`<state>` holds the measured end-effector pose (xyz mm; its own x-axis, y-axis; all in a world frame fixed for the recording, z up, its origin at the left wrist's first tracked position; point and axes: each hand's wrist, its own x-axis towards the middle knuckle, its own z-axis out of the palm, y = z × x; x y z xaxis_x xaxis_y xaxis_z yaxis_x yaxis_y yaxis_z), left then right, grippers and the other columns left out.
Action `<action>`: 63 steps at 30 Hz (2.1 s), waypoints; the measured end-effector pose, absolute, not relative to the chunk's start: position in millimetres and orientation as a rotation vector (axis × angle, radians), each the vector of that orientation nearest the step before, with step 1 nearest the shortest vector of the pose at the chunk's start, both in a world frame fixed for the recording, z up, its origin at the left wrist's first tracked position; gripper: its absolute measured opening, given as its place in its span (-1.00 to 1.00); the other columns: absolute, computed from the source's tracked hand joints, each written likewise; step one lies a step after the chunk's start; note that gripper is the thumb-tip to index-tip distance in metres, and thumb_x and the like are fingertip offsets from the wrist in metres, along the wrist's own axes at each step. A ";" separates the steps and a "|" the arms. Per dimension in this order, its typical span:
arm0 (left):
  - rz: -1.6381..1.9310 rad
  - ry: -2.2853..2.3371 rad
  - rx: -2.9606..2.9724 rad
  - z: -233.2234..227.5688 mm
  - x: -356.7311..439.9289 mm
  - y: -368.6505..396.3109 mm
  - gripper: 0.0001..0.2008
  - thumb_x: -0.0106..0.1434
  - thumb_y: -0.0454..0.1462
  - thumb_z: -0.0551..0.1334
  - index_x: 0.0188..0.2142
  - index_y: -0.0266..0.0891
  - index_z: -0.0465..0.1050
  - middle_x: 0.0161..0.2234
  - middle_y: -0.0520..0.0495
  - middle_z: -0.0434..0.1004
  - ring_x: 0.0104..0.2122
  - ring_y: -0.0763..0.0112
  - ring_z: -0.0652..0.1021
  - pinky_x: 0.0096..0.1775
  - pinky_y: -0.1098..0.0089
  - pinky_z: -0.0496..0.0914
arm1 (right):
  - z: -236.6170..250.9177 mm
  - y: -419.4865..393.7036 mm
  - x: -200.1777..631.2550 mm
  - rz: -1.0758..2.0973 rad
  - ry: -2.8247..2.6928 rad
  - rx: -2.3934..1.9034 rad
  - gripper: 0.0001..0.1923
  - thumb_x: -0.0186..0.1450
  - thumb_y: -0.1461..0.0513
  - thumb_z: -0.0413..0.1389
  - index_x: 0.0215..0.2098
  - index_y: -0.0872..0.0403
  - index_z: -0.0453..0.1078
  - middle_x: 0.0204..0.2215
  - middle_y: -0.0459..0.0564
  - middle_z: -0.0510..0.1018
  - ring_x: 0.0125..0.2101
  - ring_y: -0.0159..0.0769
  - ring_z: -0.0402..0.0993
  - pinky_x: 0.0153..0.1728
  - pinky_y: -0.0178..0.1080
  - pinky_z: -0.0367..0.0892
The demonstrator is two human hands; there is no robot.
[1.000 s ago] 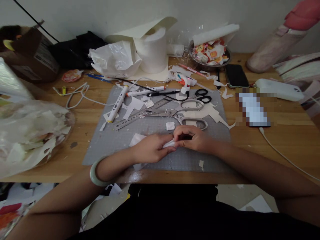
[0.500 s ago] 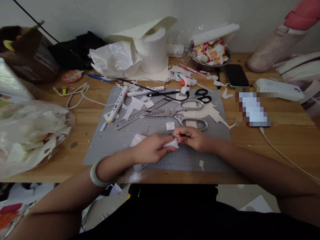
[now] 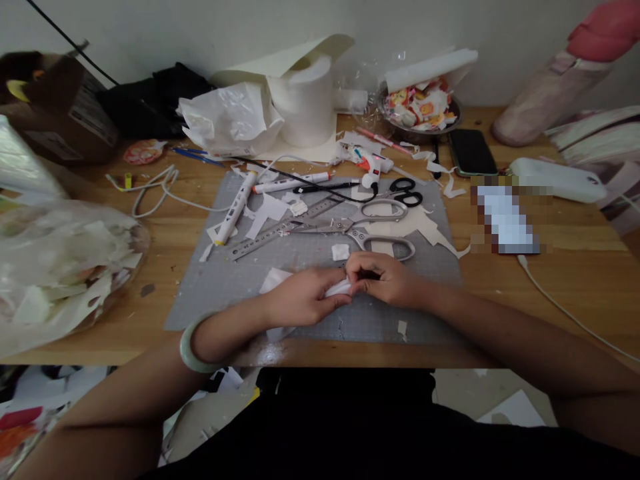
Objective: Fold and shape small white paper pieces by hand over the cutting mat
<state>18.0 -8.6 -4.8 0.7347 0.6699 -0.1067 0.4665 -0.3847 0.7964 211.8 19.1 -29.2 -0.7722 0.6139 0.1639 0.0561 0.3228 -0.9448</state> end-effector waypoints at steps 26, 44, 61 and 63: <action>0.297 0.868 2.051 -4.1 17.5 -7.8 -0.84 0.27 -0.24 0.09 -0.20 -0.26 0.34 -0.27 -0.06 0.50 -0.31 0.37 0.47 -0.23 0.39 0.33 | -28.6 22.7 211.1 1.455 -2.127 -0.566 -0.70 0.29 0.09 0.04 -0.51 0.08 0.18 -0.48 -0.11 0.28 -0.42 -0.39 0.18 -0.34 -0.27 0.16; 0.299 0.887 2.027 -5.4 17.4 -8.1 -0.84 0.27 -0.23 0.11 -0.20 -0.24 0.35 -0.24 -0.05 0.50 -0.26 0.36 0.48 -0.19 0.39 0.33 | -29.4 23.3 211.2 1.513 -2.083 -0.571 -0.74 0.26 0.10 0.09 -0.47 0.08 0.21 -0.46 -0.11 0.29 -0.40 -0.39 0.20 -0.32 -0.28 0.17; 0.375 0.847 1.979 -4.2 16.0 -7.3 -0.79 0.33 -0.21 -0.03 -0.33 -0.27 0.27 -0.47 0.05 0.35 -0.47 0.48 0.37 -0.35 0.47 0.29 | -25.6 17.9 210.4 1.822 -1.807 -0.688 -0.64 0.16 0.02 0.17 -0.42 0.09 0.17 -0.50 -0.18 0.22 -0.48 -0.48 0.15 -0.45 -0.37 0.11; 0.389 0.824 1.952 -4.6 15.7 -7.2 -0.77 0.34 -0.23 -0.05 -0.40 -0.25 0.22 -0.55 0.10 0.27 -0.53 0.52 0.32 -0.39 0.49 0.26 | -25.7 17.1 209.8 1.852 -1.785 -0.701 -0.64 0.13 0.04 0.21 -0.40 0.08 0.17 -0.48 -0.17 0.24 -0.46 -0.47 0.17 -0.43 -0.36 0.12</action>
